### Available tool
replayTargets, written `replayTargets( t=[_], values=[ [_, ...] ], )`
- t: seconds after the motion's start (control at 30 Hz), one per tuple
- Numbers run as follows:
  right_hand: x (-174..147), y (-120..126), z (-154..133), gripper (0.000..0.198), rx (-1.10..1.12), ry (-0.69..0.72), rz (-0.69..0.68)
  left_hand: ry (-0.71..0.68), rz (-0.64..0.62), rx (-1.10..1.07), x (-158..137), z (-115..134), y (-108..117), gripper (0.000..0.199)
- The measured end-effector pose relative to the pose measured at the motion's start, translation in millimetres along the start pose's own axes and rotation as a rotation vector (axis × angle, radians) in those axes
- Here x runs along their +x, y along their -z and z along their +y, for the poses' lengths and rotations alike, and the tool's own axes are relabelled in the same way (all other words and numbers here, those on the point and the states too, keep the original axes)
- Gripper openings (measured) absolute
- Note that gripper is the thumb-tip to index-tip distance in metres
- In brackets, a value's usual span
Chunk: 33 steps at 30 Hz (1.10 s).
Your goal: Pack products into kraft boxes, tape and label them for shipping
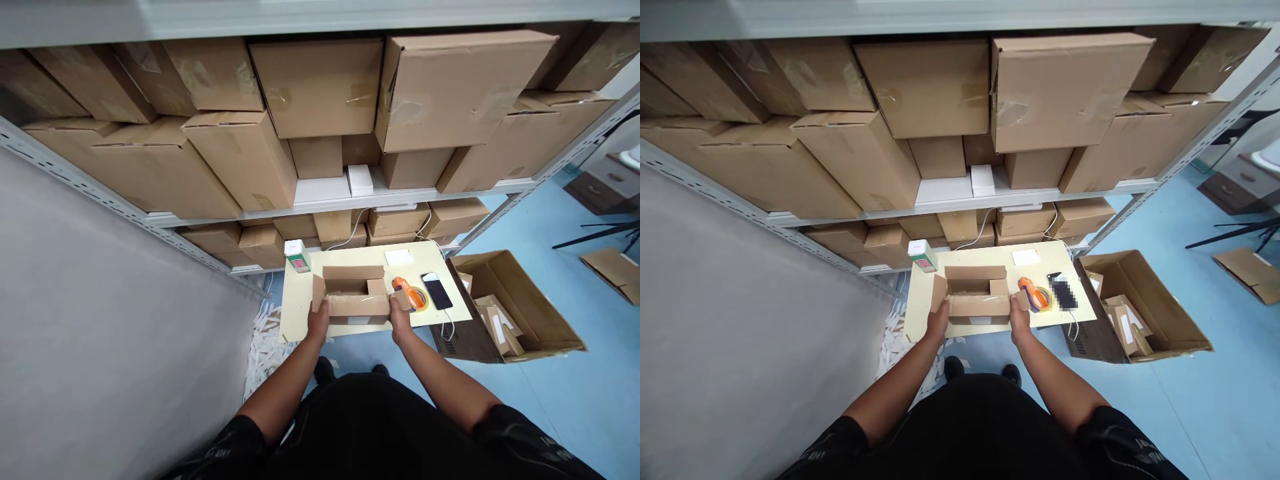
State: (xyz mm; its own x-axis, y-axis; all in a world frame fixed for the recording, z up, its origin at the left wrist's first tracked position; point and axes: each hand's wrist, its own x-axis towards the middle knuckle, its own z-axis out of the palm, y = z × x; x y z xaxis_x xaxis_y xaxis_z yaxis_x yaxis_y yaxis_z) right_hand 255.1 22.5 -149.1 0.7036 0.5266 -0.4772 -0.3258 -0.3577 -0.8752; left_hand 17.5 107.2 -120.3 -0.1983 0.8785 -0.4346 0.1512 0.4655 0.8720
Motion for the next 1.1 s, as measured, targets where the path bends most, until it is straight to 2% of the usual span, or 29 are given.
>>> replayTargets(
  t=[0.13, 0.27, 0.4, 0.6, 0.77, 0.83, 0.9, 1.0, 1.1],
  values=[
    [2, -1, 0, 0.071, 0.077, -0.178, 0.044, 0.095, 0.021, -0.078, 5, -3, -4, 0.067],
    [-2, 4, -1, 0.071, 0.133, -0.138, -0.086, 0.102, -0.068, -0.153, 7, -7, -1, 0.067],
    [-5, 14, 1, 0.066, 0.045, -0.085, -0.229, 0.166, -0.125, -0.146, 7, -6, 6, 0.060],
    [-6, 6, -9, 0.064, 0.006, -0.236, -0.088, 0.242, -0.054, -0.130, 9, 17, 2, 0.064],
    [-14, -6, -12, 0.054, 0.028, -0.235, -0.098, 0.265, -0.056, -0.169, 12, 20, 2, 0.064],
    [-21, -5, -11, 0.052, 0.023, -0.258, -0.121, 0.320, -0.112, -0.140, 14, 15, 9, 0.061],
    [-27, -1, -12, 0.048, 0.034, -0.274, -0.179, 0.330, -0.242, -0.140, 15, 10, 18, 0.056],
    [-36, 7, -17, 0.040, 0.109, -0.237, -0.263, 0.218, -0.483, -0.249, 15, 6, 33, 0.048],
    [-41, 17, -24, 0.039, 0.139, -0.200, -0.324, 0.130, -0.625, -0.313, 9, 9, 45, 0.053]
  ],
)
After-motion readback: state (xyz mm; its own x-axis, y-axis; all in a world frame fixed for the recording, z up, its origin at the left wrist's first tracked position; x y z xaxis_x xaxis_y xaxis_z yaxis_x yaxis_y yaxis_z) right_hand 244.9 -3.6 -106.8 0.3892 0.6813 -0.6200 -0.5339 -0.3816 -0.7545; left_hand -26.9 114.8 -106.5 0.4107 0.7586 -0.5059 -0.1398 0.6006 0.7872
